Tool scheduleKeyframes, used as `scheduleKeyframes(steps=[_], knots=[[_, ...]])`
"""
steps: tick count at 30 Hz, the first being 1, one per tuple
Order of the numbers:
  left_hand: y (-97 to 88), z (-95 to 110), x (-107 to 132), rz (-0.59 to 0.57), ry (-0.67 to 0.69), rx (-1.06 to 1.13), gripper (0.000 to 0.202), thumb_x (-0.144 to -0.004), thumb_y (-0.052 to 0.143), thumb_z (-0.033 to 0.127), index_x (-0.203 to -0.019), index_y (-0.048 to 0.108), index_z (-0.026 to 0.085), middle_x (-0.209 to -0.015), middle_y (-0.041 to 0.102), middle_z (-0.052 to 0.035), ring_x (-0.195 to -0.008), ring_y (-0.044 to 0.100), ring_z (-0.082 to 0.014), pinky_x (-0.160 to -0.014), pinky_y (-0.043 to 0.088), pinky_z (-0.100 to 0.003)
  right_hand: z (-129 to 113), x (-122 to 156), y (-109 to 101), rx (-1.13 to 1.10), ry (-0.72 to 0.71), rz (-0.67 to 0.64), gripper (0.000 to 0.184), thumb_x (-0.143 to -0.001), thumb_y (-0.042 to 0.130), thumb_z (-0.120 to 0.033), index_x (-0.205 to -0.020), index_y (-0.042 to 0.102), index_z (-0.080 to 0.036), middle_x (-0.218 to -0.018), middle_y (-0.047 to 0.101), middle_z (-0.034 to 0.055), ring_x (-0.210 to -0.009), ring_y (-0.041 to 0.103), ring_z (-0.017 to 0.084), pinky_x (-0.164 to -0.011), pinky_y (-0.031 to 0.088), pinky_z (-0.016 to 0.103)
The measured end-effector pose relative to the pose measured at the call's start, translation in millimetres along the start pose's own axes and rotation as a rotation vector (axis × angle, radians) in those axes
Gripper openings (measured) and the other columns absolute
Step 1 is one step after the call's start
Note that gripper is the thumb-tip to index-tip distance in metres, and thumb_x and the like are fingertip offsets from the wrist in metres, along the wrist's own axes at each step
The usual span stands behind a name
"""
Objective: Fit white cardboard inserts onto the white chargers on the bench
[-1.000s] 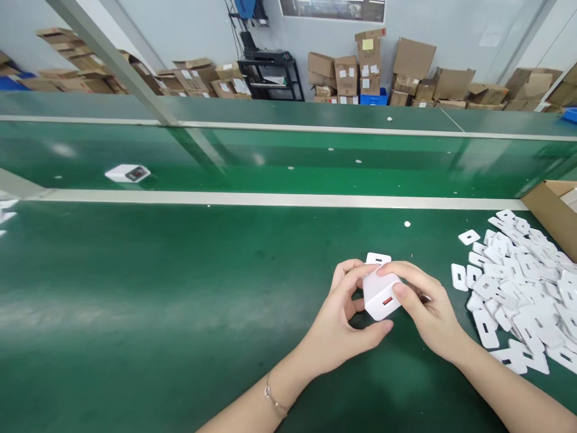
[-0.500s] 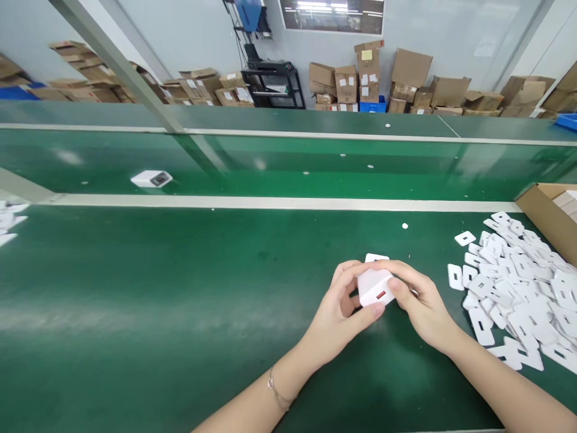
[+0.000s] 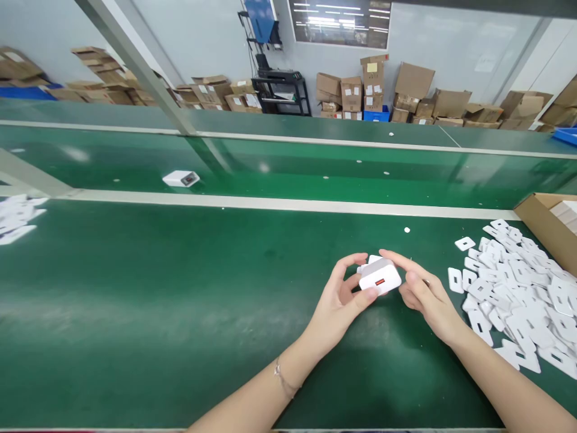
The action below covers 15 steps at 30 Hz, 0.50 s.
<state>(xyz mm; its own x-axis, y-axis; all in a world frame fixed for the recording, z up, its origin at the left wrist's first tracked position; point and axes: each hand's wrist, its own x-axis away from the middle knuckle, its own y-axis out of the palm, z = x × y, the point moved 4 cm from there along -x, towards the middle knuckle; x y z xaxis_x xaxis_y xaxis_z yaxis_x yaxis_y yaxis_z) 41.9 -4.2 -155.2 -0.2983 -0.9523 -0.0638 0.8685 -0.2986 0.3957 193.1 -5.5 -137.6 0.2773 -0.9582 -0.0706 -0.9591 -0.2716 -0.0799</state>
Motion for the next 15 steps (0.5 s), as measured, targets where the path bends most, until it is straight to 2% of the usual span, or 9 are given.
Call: scheduleKeyframes(steps=[2, 4, 6, 8, 9, 11, 13, 15], knots=[[-1.2, 0, 4, 0.033, 0.112, -0.135, 0.042, -0.083, 0.068, 0.029, -0.119, 0.045, 0.028, -0.123, 0.045, -0.0052, -0.101, 0.058, -0.0168, -0.084, 0.057, -0.031, 2, 0, -1, -0.06, 0.015, 0.023, 0.047, -0.092, 0.046, -0.055, -0.124, 0.06, -0.024, -0.055, 0.042, -0.0048, -0.044, 0.026, 0.008, -0.04, 0.025, 0.022], [0.6, 2, 11, 0.03, 0.347, -0.332, 0.048, -0.086, 0.062, 0.018, -0.126, 0.039, 0.031, -0.128, 0.037, -0.0064, -0.114, 0.052, -0.0197, -0.086, 0.058, -0.032, 3, 0, -2, -0.068, 0.054, 0.032, 0.046, -0.091, 0.049, -0.054, -0.126, 0.057, -0.025, -0.075, 0.06, 0.0006, -0.046, 0.034, 0.007, -0.041, 0.03, 0.021], [6.4, 4, 20, -0.033, 0.614, -0.542, 0.06, -0.086, 0.057, 0.008, -0.134, 0.031, 0.032, -0.129, 0.035, -0.0084, -0.125, 0.044, -0.0216, -0.089, 0.058, -0.035, 2, 1, -1, -0.025, 0.097, 0.006, 0.047, -0.09, 0.052, -0.051, -0.131, 0.052, -0.028, -0.109, 0.063, 0.0066, -0.065, 0.054, 0.01, -0.054, 0.044, 0.021], [11.9, 3, 27, -0.105, 0.791, -0.715, 0.068, -0.085, 0.055, 0.001, -0.139, 0.026, 0.029, -0.128, 0.038, -0.0109, -0.127, 0.042, -0.0216, -0.091, 0.058, -0.037, 0, 0, -1, 0.038, 0.137, -0.056, 0.047, -0.092, 0.05, -0.05, -0.133, 0.05, -0.029, -0.123, 0.058, 0.0073, -0.091, 0.058, 0.015, -0.069, 0.049, 0.024], [13.3, 3, 29, -0.116, 0.837, -0.774, 0.07, -0.084, 0.055, -0.001, -0.14, 0.024, 0.027, -0.128, 0.039, -0.012, -0.126, 0.043, -0.0216, -0.092, 0.058, -0.038, 1, 0, -1, 0.061, 0.163, -0.09, 0.046, -0.093, 0.048, -0.051, -0.133, 0.051, -0.028, -0.122, 0.059, 0.0072, -0.094, 0.057, 0.016, -0.069, 0.049, 0.023], [13.5, 5, 30, -0.086, 0.882, -0.856, 0.071, -0.084, 0.056, 0.0, -0.141, 0.024, 0.025, -0.128, 0.04, -0.0138, -0.125, 0.046, -0.0227, -0.093, 0.058, -0.042, 3, 0, -2, 0.071, 0.234, -0.151, 0.048, -0.092, 0.046, -0.053, -0.132, 0.052, -0.027, -0.111, 0.061, 0.0069, -0.081, 0.056, 0.014, -0.056, 0.045, 0.02], [10.0, 8, 31, -0.005, 0.912, -0.923, 0.072, -0.081, 0.06, 0.001, -0.141, 0.027, 0.024, -0.13, 0.041, -0.0146, -0.123, 0.05, -0.0243, -0.095, 0.056, -0.044, 6, 2, -1, 0.037, 0.29, -0.207, 0.054, -0.088, 0.053, -0.054, -0.132, 0.052, -0.022, -0.09, 0.06, 0.0041, -0.062, 0.049, 0.009, -0.046, 0.037, 0.017], [1.4, 8, 31, 0.117, 0.97, -0.998, 0.075, -0.076, 0.067, 0.001, -0.139, 0.035, 0.025, -0.131, 0.044, -0.0137, -0.121, 0.053, -0.0257, -0.097, 0.054, -0.044, 3, 5, 1, -0.001, 0.271, -0.262, 0.057, -0.082, 0.061, -0.051, -0.128, 0.055, -0.016, -0.075, 0.054, -0.0007, -0.052, 0.042, 0.006, -0.043, 0.034, 0.017]])
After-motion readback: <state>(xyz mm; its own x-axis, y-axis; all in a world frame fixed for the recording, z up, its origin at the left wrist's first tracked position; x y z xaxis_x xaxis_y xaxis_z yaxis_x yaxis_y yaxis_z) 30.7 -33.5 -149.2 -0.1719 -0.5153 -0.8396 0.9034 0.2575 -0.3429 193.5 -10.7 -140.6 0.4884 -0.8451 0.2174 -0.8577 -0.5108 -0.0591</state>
